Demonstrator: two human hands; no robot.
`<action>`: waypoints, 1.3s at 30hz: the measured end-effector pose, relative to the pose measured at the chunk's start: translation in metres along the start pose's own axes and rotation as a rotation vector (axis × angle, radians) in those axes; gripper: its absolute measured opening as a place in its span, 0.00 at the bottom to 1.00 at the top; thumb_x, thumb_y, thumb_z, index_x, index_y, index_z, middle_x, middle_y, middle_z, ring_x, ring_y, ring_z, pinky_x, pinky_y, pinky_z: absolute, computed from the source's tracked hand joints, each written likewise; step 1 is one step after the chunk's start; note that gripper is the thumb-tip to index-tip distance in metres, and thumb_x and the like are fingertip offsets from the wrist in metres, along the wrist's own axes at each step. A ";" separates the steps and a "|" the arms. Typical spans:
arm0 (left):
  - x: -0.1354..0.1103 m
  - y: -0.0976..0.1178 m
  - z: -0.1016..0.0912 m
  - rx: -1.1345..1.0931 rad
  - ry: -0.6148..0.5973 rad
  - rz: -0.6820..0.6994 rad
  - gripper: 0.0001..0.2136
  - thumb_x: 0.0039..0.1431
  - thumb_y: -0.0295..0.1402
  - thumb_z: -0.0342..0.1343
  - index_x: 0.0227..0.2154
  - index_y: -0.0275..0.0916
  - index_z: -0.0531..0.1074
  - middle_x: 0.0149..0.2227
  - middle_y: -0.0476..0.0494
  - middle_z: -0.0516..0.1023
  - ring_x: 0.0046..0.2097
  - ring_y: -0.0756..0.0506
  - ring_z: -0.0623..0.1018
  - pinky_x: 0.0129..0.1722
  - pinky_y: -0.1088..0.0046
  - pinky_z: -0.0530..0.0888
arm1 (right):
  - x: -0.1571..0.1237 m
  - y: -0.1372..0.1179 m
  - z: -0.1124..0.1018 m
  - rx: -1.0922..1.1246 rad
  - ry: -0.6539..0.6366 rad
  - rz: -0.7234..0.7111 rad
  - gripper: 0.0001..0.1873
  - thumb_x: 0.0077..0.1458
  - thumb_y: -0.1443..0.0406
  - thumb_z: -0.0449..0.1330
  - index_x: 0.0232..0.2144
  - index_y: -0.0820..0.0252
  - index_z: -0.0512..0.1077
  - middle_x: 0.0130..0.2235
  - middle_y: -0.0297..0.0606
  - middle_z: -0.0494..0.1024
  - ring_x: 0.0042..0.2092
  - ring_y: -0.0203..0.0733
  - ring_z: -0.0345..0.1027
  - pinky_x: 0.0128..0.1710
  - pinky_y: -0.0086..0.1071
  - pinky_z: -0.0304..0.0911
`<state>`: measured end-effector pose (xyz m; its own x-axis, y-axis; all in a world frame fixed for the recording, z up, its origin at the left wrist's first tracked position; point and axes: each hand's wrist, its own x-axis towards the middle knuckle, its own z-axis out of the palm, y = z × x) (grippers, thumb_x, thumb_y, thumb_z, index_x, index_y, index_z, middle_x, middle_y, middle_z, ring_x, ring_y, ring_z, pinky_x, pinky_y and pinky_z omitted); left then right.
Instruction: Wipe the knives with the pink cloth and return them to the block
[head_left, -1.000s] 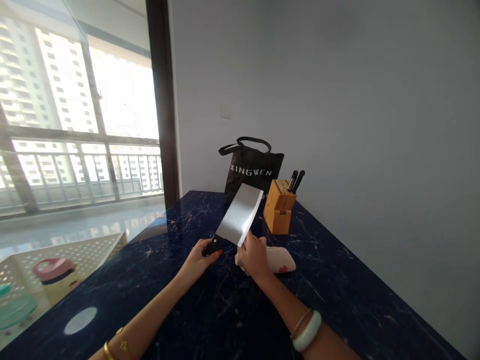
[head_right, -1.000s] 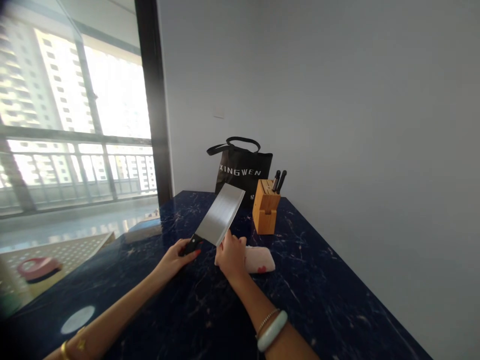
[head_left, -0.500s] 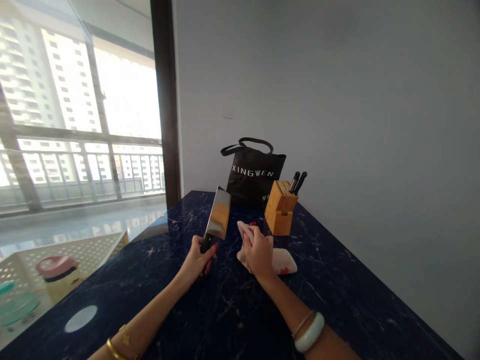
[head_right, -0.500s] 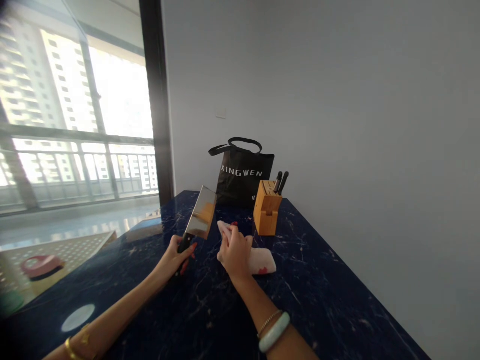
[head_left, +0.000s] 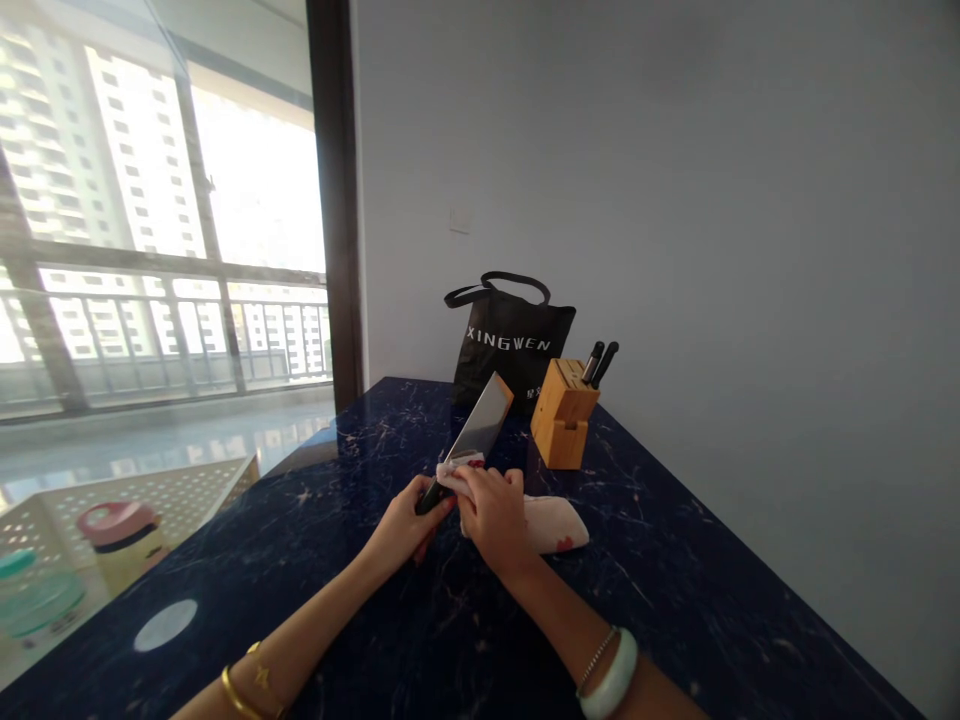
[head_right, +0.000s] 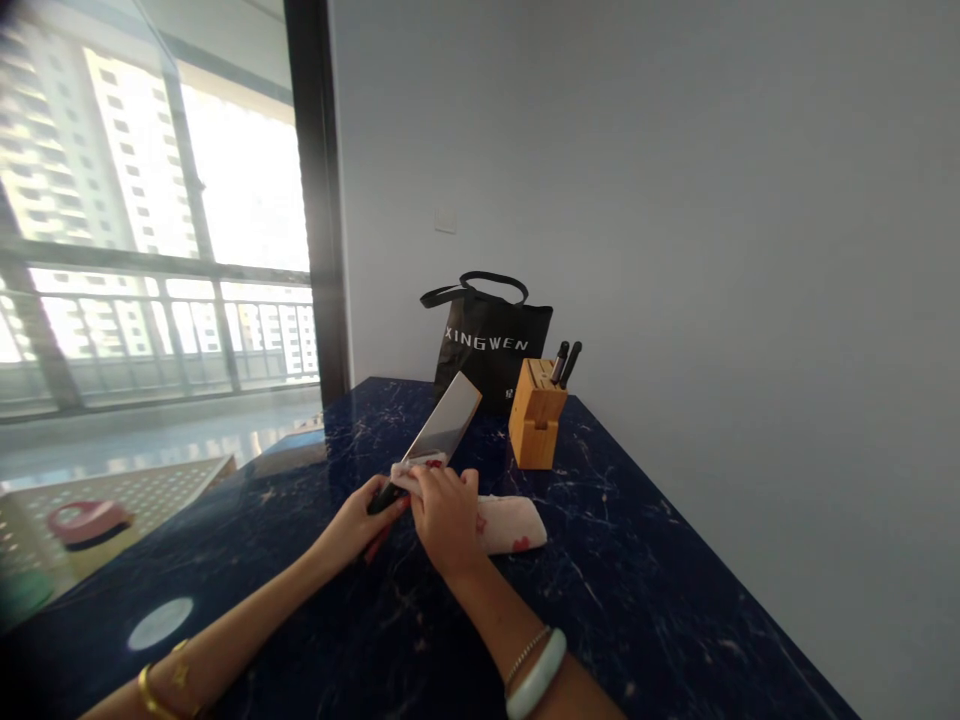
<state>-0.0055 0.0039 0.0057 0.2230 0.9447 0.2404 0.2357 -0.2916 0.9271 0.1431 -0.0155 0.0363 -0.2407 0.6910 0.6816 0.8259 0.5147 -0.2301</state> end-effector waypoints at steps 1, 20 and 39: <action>0.000 0.000 -0.001 -0.030 -0.024 -0.018 0.15 0.51 0.47 0.50 0.30 0.39 0.58 0.14 0.58 0.64 0.11 0.54 0.62 0.08 0.81 0.58 | 0.000 0.000 0.000 -0.014 -0.008 0.004 0.11 0.55 0.66 0.52 0.41 0.53 0.66 0.38 0.34 0.74 0.39 0.40 0.62 0.37 0.35 0.43; -0.008 0.009 -0.003 -0.109 -0.043 0.083 0.18 0.56 0.46 0.44 0.21 0.35 0.62 0.13 0.51 0.69 0.12 0.53 0.67 0.12 0.80 0.63 | -0.007 -0.011 -0.010 -0.005 0.084 -0.160 0.12 0.57 0.64 0.49 0.44 0.59 0.63 0.39 0.39 0.73 0.41 0.41 0.61 0.36 0.37 0.45; -0.008 -0.007 -0.009 -0.241 -0.120 0.041 0.21 0.56 0.46 0.45 0.16 0.34 0.64 0.12 0.47 0.69 0.12 0.52 0.67 0.12 0.80 0.62 | -0.011 -0.015 -0.010 0.049 0.113 -0.191 0.13 0.57 0.61 0.49 0.43 0.58 0.64 0.39 0.37 0.73 0.41 0.41 0.61 0.36 0.37 0.44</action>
<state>-0.0174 -0.0008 -0.0002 0.3420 0.9041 0.2562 -0.0043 -0.2711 0.9625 0.1384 -0.0356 0.0392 -0.3291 0.5191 0.7889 0.7443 0.6567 -0.1216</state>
